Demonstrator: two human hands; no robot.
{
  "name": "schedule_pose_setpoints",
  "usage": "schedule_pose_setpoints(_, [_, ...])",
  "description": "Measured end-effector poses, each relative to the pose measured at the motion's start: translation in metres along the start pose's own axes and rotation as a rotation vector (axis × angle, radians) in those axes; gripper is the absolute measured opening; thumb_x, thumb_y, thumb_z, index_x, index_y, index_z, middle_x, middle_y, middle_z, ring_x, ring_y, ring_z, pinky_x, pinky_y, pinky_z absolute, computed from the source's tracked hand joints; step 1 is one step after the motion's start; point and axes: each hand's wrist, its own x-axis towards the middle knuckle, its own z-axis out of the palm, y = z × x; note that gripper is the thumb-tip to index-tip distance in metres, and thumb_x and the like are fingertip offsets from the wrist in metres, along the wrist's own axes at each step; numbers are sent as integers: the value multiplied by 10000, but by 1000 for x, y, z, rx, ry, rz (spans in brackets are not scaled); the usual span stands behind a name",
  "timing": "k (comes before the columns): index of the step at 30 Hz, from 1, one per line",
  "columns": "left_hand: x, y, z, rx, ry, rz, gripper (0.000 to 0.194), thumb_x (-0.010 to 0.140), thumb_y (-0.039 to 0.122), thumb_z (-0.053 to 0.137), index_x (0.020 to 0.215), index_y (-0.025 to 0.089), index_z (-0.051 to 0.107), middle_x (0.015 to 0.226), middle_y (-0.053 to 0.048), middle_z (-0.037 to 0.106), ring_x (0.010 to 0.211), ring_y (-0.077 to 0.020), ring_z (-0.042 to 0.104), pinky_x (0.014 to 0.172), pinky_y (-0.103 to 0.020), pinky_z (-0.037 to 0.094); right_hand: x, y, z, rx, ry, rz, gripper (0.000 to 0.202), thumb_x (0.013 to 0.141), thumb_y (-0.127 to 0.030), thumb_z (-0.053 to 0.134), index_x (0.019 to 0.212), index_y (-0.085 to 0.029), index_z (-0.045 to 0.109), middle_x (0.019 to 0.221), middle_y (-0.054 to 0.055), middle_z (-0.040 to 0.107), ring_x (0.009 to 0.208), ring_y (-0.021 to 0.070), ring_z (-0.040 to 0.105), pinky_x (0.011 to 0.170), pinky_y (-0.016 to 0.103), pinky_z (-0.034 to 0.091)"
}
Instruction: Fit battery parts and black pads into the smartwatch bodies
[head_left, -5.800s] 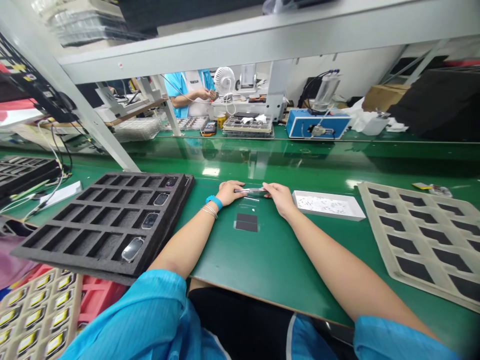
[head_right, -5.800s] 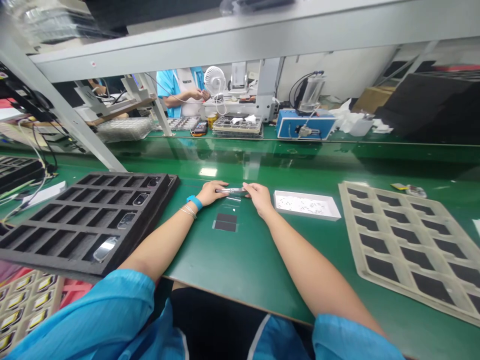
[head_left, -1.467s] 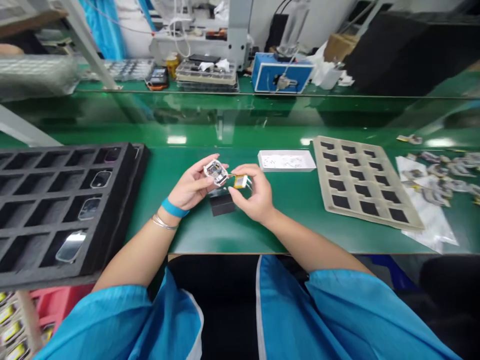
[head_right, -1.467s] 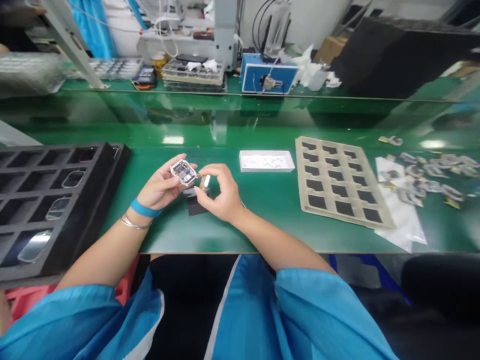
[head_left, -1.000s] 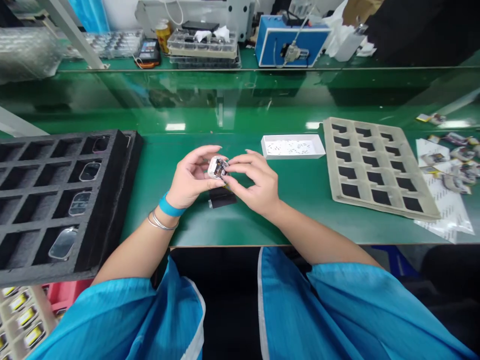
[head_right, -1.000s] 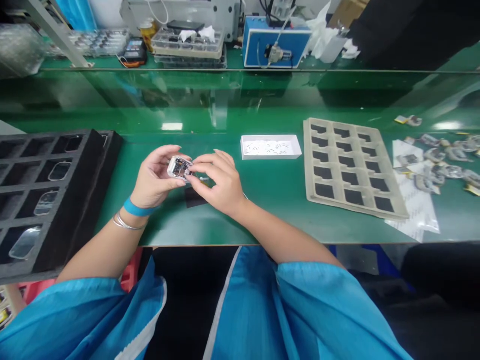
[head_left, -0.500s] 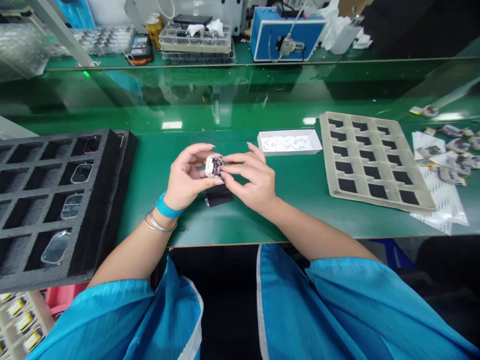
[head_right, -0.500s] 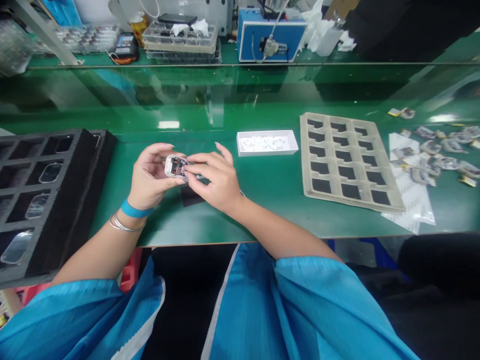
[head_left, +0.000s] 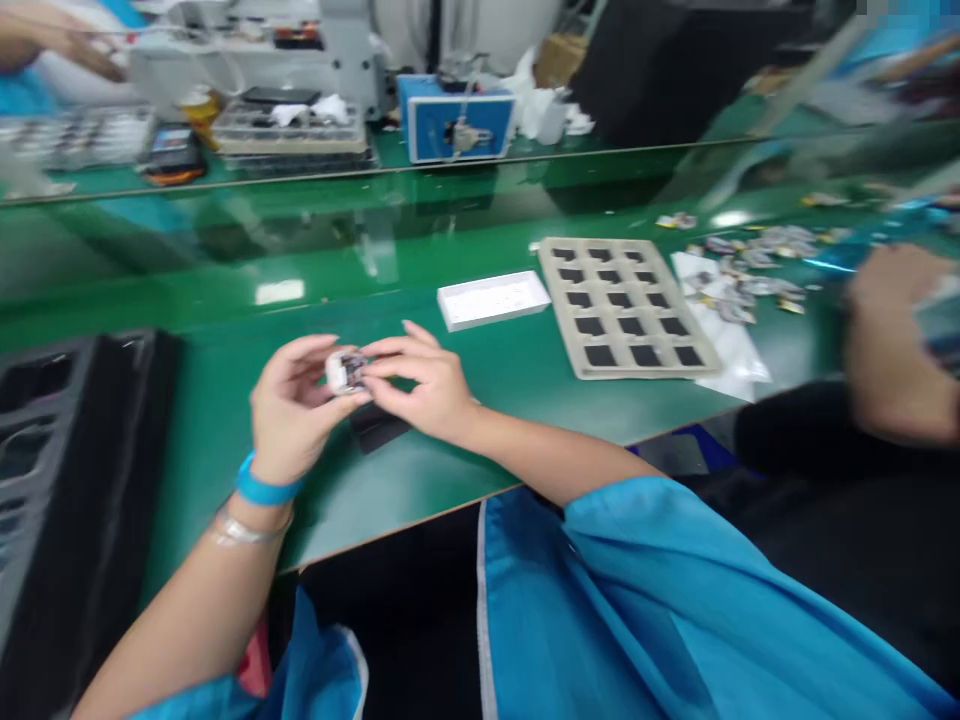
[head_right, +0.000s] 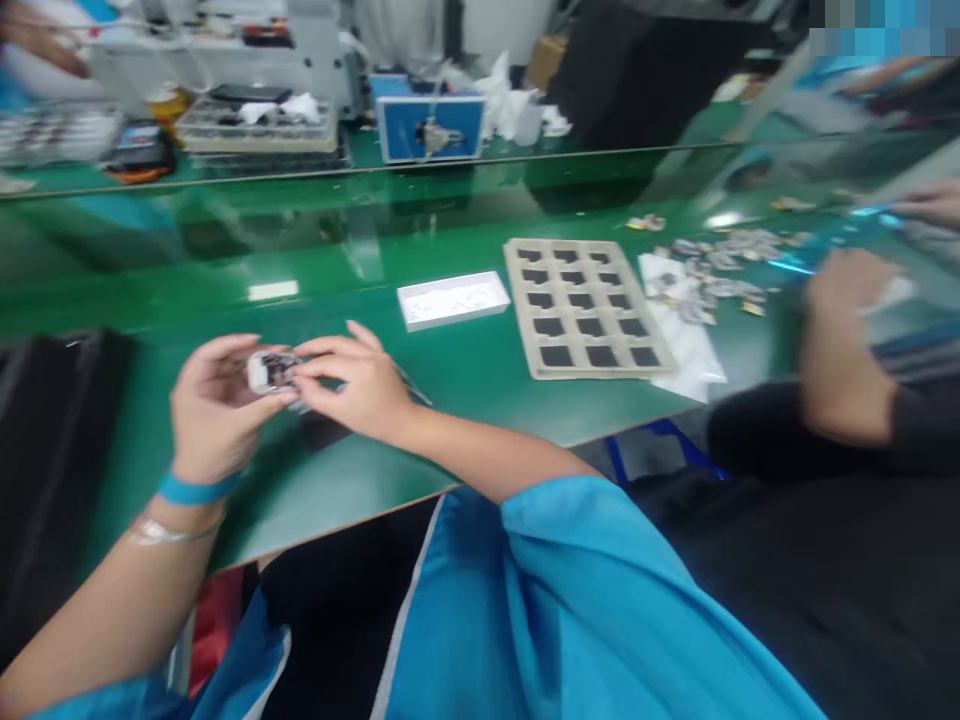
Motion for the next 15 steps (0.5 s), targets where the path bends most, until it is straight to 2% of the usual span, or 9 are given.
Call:
schedule_pose_setpoints(3, [2,1,1,22,84,-48,712,347,39,948,993,262,748,925,36,782,833,-126,744,752,-157,619,4,1,-1,-68,-94,3,122,891,-219,628,888,-214,751,1094,21,757,1031,124,701,1238,414,265])
schedule_pose_setpoints(5, [5,3,4,79,142,-96,732,301,-33,895,943,295,769,859,79,783,736,-92,732,683,-103,599,7,2,-3,-115,-160,13,145,910,-219,602,919,-217,746,1132,12,748,1074,117,686,1239,379,266])
schedule_pose_setpoints(8, [6,8,9,140,155,-164,659,361,-30,830,901,343,771,848,132,777,699,-65,720,677,-72,578,9,3,-4,-176,-203,26,193,944,-233,547,930,-228,739,1186,-9,729,1109,116,666,1229,357,289])
schedule_pose_setpoints(11, [4,7,8,153,120,-180,594,441,15,789,908,382,763,882,167,772,759,-73,734,736,-93,580,8,1,-2,-224,-180,13,248,968,-243,491,904,-233,730,1186,-28,727,1131,125,648,1235,374,275])
schedule_pose_setpoints(15, [7,-15,-13,144,50,-164,605,499,62,796,965,444,745,923,217,760,844,-84,743,745,-107,580,15,8,-10,-273,-104,-16,274,975,-252,461,881,-240,718,1153,-45,736,1113,113,648,1265,368,175])
